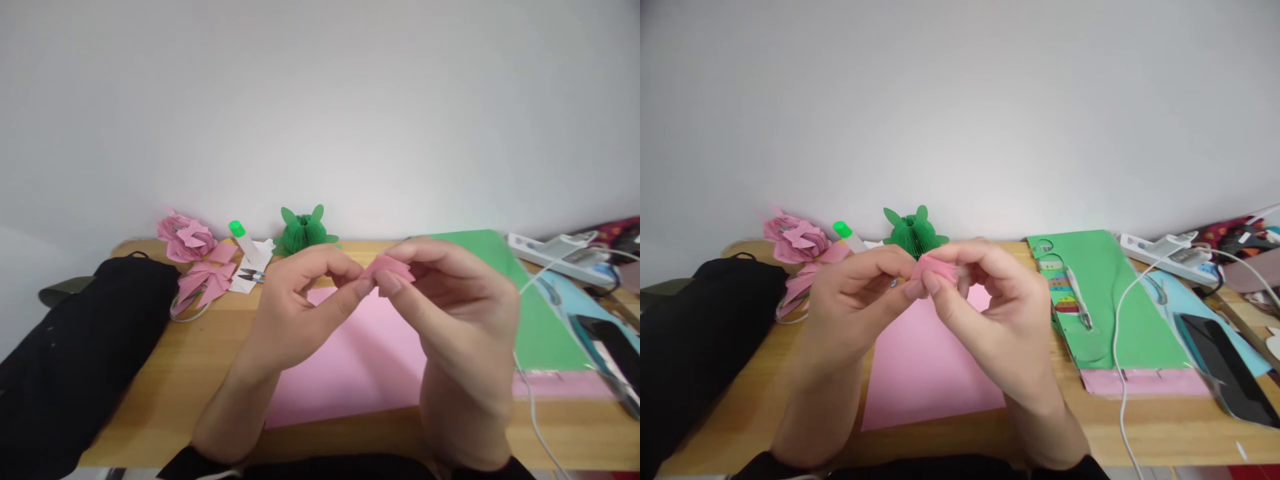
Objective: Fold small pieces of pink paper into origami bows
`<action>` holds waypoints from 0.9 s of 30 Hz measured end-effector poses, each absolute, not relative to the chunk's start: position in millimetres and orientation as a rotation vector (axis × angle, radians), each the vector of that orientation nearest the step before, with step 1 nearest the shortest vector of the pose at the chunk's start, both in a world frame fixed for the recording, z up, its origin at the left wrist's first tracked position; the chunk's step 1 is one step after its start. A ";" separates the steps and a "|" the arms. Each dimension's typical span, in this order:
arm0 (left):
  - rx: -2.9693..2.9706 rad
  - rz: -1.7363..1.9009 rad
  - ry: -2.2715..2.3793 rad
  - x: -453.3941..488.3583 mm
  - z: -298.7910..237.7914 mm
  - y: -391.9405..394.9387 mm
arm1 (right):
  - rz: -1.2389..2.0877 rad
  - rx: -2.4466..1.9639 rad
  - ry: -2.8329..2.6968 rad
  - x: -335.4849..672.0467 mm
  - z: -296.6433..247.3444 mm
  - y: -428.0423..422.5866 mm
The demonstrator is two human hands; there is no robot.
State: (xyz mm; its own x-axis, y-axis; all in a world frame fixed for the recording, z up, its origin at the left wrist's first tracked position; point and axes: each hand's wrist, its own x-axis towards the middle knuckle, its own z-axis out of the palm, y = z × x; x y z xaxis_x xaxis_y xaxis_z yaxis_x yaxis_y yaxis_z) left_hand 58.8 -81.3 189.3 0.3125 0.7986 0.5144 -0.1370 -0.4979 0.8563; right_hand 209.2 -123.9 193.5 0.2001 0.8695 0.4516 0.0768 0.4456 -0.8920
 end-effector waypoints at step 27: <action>1.937 1.513 0.441 51.9 186.8 -77.0 | 0.852 -0.906 -1.201 207.5 192.9 -122.2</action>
State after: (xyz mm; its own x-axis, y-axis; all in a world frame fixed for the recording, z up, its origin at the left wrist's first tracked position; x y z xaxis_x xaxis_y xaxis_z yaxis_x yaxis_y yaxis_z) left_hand 51.9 -77.0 186.8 0.2831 0.6104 0.7398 -0.1170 -0.7436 0.6583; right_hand 207.5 -122.2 192.9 0.1602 0.9080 0.3872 -0.0648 0.4011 -0.9137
